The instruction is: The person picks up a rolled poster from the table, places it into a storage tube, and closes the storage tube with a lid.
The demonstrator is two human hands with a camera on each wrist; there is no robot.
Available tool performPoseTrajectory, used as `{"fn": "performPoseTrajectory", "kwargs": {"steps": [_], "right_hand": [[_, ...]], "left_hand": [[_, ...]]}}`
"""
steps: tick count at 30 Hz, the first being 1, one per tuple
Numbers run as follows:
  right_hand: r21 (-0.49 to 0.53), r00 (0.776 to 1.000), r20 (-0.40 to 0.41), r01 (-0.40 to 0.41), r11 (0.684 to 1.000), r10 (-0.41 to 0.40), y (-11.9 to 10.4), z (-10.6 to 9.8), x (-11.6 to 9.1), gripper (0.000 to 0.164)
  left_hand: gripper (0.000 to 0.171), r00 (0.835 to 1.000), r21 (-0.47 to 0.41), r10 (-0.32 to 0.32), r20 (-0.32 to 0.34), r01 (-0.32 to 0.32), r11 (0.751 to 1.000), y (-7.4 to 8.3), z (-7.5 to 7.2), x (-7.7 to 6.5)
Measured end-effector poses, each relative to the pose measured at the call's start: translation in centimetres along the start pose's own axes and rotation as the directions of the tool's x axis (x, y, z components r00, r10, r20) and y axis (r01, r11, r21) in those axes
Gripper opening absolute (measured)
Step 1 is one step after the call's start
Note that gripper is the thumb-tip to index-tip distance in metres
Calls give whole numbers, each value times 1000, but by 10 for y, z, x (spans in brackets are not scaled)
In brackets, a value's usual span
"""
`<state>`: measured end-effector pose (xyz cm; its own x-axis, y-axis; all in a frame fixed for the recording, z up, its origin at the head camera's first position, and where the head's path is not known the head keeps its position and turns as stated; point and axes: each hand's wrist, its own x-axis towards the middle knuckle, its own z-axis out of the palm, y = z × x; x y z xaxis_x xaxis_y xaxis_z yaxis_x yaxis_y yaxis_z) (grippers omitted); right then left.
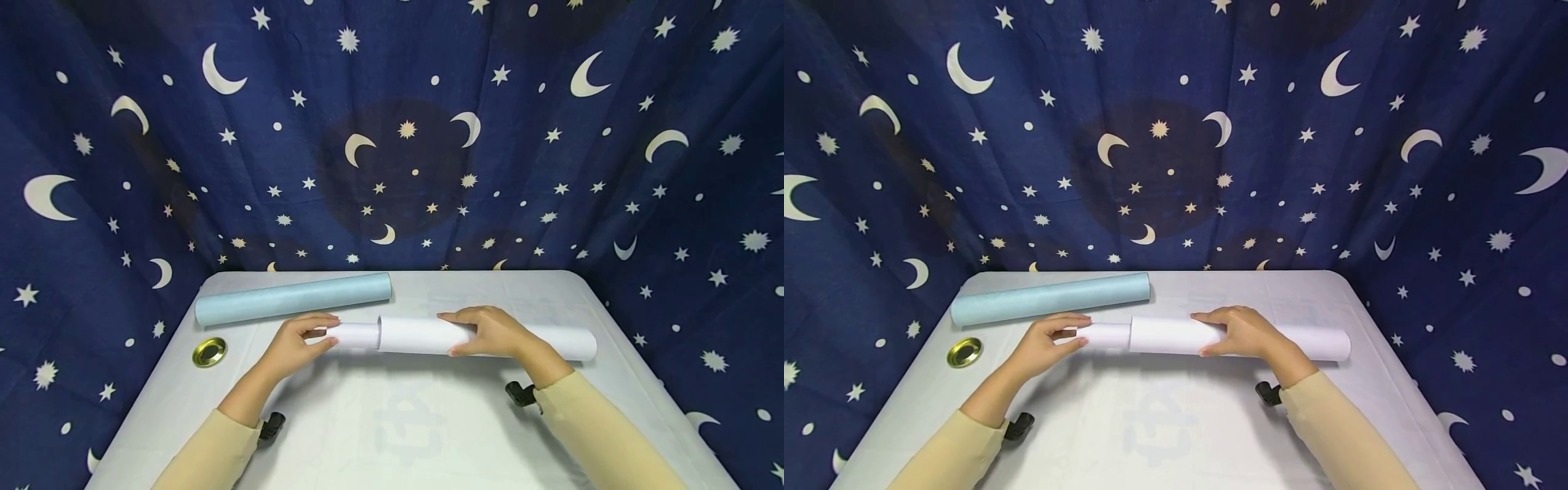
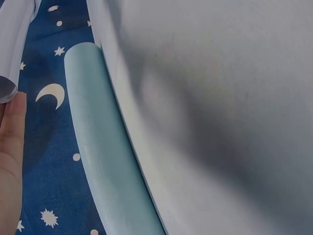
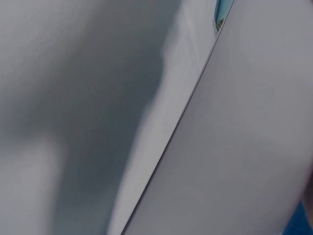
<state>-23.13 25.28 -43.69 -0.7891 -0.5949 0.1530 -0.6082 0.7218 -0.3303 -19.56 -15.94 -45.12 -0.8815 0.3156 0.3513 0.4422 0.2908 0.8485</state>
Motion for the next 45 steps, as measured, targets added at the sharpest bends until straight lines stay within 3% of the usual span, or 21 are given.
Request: {"fn": "performPoseTrajectory", "kwargs": {"steps": [4, 9, 24, 30, 35, 40, 45], "right_hand": [[-1, 1000, 3, -9, 1000, 9, 0, 1, 0, 75], [4, 1000, 4, -13, 1000, 13, -2, 1, 0, 75], [-1, 1000, 11, -9, 1000, 9, -3, -1, 0, 75], [7, 1000, 18, -10, 1000, 10, -3, -1, 1, 76], [6, 1000, 25, -9, 1000, 9, -3, -1, 1, 76], [4, 1000, 25, -11, 1000, 11, -3, -1, 1, 77], [0, 1000, 23, -11, 1000, 11, -3, -1, 1, 76]], "left_hand": [[33, 1000, -22, -8, 6, 8, 1000, -18, 7, 3], [33, 1000, -83, -5, 11, 6, 997, -24, 12, 6], [39, 999, -195, -15, 34, 22, 981, -25, 22, 10], [45, 999, -194, 2, 45, 6, 981, -27, 25, 12], [48, 997, -189, -41, 65, 53, 981, -27, 26, 12], [41, 993, -169, -84, 87, 98, 981, -26, 27, 12], [36, 994, -167, -62, 90, 76, 983, -26, 29, 13]]}}
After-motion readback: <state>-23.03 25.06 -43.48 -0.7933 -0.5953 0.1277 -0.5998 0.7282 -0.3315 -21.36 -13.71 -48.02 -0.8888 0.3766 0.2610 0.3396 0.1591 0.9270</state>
